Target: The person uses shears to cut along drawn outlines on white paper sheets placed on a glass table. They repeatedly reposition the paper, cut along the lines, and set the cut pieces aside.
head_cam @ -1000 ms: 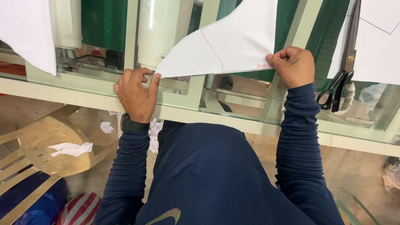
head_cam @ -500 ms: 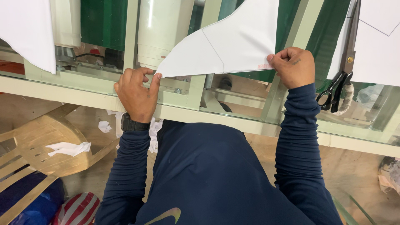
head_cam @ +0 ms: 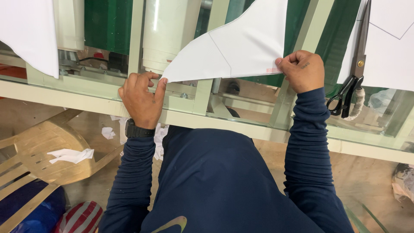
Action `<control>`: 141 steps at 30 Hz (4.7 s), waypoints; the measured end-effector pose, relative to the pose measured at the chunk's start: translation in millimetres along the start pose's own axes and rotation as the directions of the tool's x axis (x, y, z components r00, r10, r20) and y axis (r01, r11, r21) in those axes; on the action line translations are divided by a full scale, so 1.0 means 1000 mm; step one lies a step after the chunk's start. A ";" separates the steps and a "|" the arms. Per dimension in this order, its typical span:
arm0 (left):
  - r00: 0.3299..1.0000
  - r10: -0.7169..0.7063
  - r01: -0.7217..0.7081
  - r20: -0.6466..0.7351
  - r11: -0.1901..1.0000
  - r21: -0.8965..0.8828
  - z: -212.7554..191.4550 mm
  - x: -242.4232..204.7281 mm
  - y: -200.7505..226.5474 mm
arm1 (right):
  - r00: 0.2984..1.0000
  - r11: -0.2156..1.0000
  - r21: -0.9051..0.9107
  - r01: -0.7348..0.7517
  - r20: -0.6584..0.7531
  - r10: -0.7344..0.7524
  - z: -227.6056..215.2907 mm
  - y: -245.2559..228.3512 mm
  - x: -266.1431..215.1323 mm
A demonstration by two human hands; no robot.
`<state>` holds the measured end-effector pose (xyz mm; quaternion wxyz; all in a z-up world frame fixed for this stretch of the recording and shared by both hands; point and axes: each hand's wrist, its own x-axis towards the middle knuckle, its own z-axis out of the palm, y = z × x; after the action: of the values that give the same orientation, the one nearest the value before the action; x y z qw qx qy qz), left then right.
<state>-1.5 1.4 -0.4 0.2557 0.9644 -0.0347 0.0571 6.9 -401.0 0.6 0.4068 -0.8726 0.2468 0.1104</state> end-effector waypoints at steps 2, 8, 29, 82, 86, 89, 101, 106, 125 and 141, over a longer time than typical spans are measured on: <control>1.000 0.008 -0.008 -0.003 1.000 -0.004 0.000 0.000 0.000 | 1.000 1.000 -0.005 0.018 -0.002 -0.018 -0.001 0.000 0.000; 1.000 0.010 -0.010 -0.005 1.000 -0.011 0.000 -0.001 0.000 | 1.000 1.000 -0.004 0.014 0.000 -0.014 -0.001 -0.001 -0.001; 0.999 0.029 -0.029 -0.015 1.000 -0.001 0.000 -0.002 -0.001 | 0.998 0.998 -0.002 0.061 -0.033 -0.061 0.002 0.004 -0.002; 0.810 0.542 -0.566 0.225 0.822 0.059 0.058 0.023 0.070 | 0.532 0.522 -0.104 0.847 0.151 -0.833 0.077 -0.069 -0.006; 0.809 0.542 -0.569 0.229 0.819 0.071 0.059 0.021 0.070 | 0.550 0.530 -0.163 0.832 0.131 -0.825 0.057 -0.044 0.023; 0.814 0.534 -0.560 0.229 0.826 0.064 0.057 0.021 0.069 | 0.583 0.553 -0.234 0.799 0.079 -0.809 0.038 -0.026 0.046; 0.812 0.529 -0.559 0.248 0.826 0.070 0.058 0.020 0.070 | 0.601 0.538 -0.477 0.695 -0.024 -0.799 0.036 -0.008 0.040; 0.812 0.535 -0.563 0.234 0.824 0.070 0.058 0.021 0.070 | 0.622 0.565 -0.478 0.673 -0.046 -0.781 0.033 -0.013 0.048; 0.815 0.540 -0.563 0.212 0.824 0.063 0.058 0.020 0.070 | 0.407 0.369 -0.399 0.840 0.014 -0.913 0.052 -0.050 0.082; 0.817 0.529 -0.554 0.231 0.831 0.055 0.057 0.021 0.070 | 0.500 0.458 -0.343 0.820 0.039 -0.865 0.063 -0.068 0.074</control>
<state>17.9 -88.2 -12.8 0.1654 0.9287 -0.3305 0.0293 106.0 -340.9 -25.0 0.2434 -0.9378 -0.2110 -0.1292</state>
